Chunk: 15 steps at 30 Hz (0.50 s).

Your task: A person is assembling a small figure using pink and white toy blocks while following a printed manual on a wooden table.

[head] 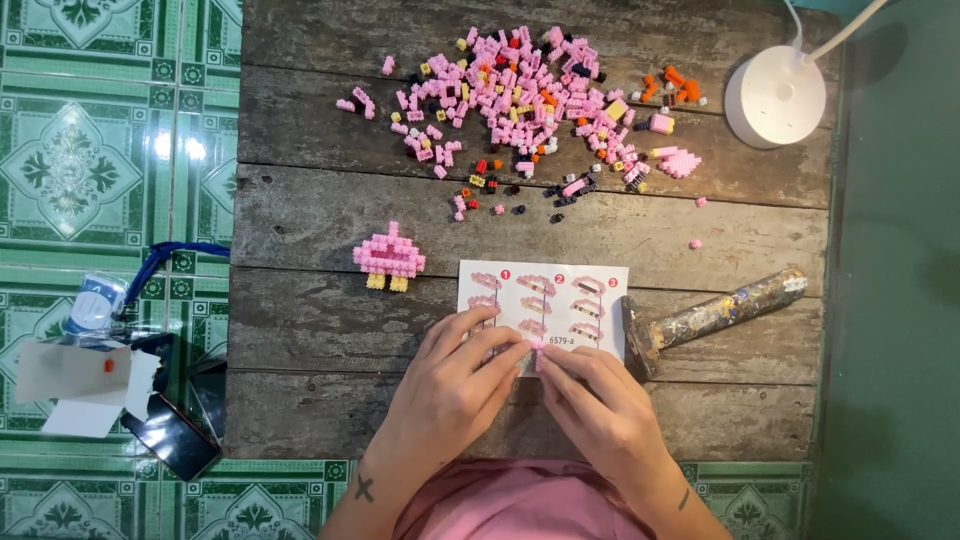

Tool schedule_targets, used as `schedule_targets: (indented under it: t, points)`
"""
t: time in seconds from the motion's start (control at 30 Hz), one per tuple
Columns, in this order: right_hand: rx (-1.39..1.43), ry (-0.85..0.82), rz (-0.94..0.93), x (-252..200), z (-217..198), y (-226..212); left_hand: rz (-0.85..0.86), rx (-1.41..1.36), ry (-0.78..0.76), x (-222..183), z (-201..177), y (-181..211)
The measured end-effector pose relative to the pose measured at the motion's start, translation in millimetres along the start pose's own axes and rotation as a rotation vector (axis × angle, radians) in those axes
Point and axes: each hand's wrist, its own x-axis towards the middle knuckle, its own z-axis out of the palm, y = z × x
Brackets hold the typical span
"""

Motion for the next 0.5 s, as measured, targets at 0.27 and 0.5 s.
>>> schedule_targets:
  t: [0.27, 0.5]
  points:
    - [0.063, 0.057, 0.026, 1, 1, -2, -0.012, 0.066, -0.007, 1, 3, 4]
    - [0.155, 0.089, 0.221, -8, 2, 6, -0.065, 0.186, 0.061, 11, 9, 14]
